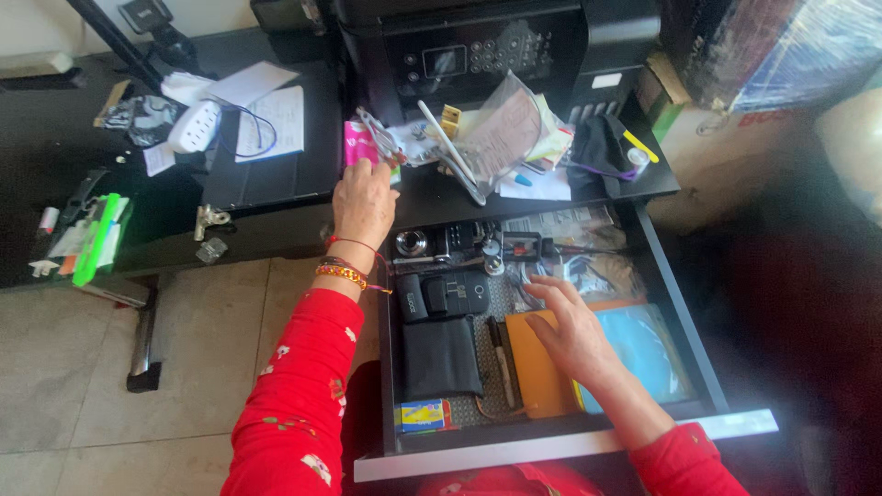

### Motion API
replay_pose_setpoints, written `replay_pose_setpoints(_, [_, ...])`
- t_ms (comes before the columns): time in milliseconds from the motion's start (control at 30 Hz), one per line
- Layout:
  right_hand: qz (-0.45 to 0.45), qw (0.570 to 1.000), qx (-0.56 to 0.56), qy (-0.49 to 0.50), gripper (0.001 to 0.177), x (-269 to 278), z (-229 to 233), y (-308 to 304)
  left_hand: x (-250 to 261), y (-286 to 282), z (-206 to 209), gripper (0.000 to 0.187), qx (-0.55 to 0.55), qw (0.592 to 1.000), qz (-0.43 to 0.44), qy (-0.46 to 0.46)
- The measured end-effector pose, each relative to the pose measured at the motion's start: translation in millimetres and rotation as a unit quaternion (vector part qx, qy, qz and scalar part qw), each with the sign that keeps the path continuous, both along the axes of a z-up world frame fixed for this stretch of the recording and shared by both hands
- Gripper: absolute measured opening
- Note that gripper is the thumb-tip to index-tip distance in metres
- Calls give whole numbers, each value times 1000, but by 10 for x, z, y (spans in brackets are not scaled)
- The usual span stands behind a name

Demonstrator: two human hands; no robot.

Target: The person organizes items within a desk drawer, handling a black object, a wallet, various papers, and a small pink pouch.

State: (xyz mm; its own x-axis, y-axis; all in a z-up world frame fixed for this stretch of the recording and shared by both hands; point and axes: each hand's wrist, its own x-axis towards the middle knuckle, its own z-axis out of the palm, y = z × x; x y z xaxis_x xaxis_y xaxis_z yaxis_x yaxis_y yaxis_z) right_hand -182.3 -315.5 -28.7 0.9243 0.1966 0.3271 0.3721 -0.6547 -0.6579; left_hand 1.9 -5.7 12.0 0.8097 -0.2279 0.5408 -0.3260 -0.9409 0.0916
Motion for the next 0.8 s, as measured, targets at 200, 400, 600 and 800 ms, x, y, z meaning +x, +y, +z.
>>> replay_pose_setpoints(200, [2,1000,4,-3,48,12,-18,2,198,-110,150,37,-85,995,-2,-56])
replay_pose_setpoints(400, [-8,1000,-10,10,47,12,-1,3,420,-164,82,37,-44,998,16,-40])
replay_pose_setpoints(600, [-21,999,-14,44,46,9,33,28,388,-192,112,22,-8,996,56,-75])
replay_pose_setpoints(800, [-17,999,-11,35,47,11,29,14,261,-416,133,18,60,980,-114,-150])
